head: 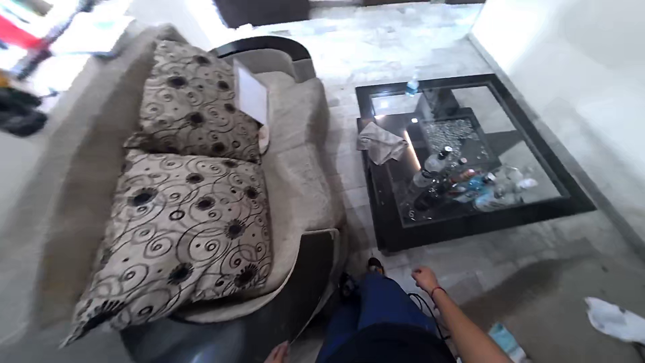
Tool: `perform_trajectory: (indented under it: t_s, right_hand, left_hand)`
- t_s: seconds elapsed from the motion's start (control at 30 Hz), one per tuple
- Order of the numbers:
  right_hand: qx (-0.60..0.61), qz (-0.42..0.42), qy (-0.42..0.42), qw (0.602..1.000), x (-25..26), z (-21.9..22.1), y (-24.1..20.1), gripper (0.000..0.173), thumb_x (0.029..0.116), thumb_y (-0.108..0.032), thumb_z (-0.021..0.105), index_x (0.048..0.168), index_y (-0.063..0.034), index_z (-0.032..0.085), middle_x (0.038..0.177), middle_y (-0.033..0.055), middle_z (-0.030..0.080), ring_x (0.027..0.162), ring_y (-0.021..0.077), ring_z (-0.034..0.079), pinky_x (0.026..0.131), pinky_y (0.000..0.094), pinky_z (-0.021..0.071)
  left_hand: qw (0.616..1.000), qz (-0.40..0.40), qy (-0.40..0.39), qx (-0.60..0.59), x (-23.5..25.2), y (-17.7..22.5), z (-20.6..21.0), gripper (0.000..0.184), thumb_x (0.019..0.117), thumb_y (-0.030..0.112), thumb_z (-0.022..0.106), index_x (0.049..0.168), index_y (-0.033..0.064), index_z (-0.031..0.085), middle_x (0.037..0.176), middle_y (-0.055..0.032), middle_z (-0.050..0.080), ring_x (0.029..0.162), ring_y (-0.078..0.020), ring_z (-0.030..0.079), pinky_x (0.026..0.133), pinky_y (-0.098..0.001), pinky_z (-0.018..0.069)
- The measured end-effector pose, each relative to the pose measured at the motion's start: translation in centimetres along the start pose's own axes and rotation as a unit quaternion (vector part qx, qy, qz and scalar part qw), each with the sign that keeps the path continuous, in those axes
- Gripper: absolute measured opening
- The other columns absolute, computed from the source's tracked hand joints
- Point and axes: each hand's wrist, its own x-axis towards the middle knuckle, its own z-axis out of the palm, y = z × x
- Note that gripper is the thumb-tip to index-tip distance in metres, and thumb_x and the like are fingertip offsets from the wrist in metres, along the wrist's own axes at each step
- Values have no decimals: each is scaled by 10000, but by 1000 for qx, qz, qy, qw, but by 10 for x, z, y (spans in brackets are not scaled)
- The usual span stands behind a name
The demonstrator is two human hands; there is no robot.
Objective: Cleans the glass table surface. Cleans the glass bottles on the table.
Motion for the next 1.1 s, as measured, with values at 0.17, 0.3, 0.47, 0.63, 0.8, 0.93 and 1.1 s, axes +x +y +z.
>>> perform_trajectory:
  t_s: [0.17, 0.3, 0.47, 0.63, 0.8, 0.93, 1.1]
  right_hand:
    - [129, 57, 51, 989, -13, -11, 65, 368, 1045, -152, 542, 1352, 47, 581, 1309, 274, 616, 1172, 380, 627, 1005, 506, 479]
    - [199, 72, 67, 975, -27, -20, 95, 347, 1050, -125, 539, 1335, 68, 587, 1301, 282, 617, 1191, 376, 611, 1028, 492, 465]
    - [221, 103, 67, 967, -38, -51, 126, 373, 1061, -148, 527, 1374, 52, 565, 1335, 277, 604, 1213, 377, 607, 1040, 488, 460]
    - [248, 122, 100, 956, -35, -93, 149, 370, 1062, -147, 511, 1374, 46, 565, 1348, 269, 599, 1226, 373, 606, 1052, 492, 459]
    - [279, 128, 114, 945, -25, -106, 147, 367, 1065, -159, 517, 1375, 30, 568, 1340, 258, 606, 1185, 366, 627, 1015, 488, 481]
    - [309, 126, 117, 935, -23, -93, 131, 362, 1066, -153, 523, 1373, 34, 569, 1351, 258, 600, 1199, 360, 620, 1027, 478, 474]
    - [338, 126, 139, 922, -26, -57, 119, 347, 1045, -110, 561, 1334, 81, 590, 1359, 286, 592, 1278, 383, 569, 1093, 492, 423]
  left_hand:
    - [995, 38, 6, 92, 15, 81, 0, 485, 1134, 219, 374, 1526, -67, 367, 1501, -327, 444, 1313, -422, 521, 1068, -534, 426]
    - [971, 118, 1, 210, 44, 120, 19, 628, 1086, 168, 512, 1580, -90, 223, 1608, -364, 251, 1500, -480, 291, 1219, -564, 265]
    - [959, 76, 5, 274, 46, 167, 54, 716, 1088, 233, 519, 1621, -29, 118, 1653, -346, 114, 1529, -477, 211, 1210, -583, 261]
    - [961, 40, -25, 272, 43, 186, 79, 711, 1108, 239, 468, 1631, -1, 51, 1662, -306, 157, 1526, -451, 236, 1189, -612, 279]
    - [952, 22, -30, 305, 40, 198, 88, 700, 1110, 243, 465, 1634, 12, 62, 1642, -296, 238, 1486, -438, 336, 1162, -595, 336]
    - [934, 18, -43, 354, 53, 216, 89, 700, 1114, 235, 457, 1627, -11, 50, 1647, -297, 228, 1514, -413, 302, 1210, -541, 284]
    - [924, 12, -89, 371, 59, 258, 93, 675, 1115, 194, 445, 1615, -39, 55, 1633, -304, 255, 1519, -391, 299, 1232, -486, 256]
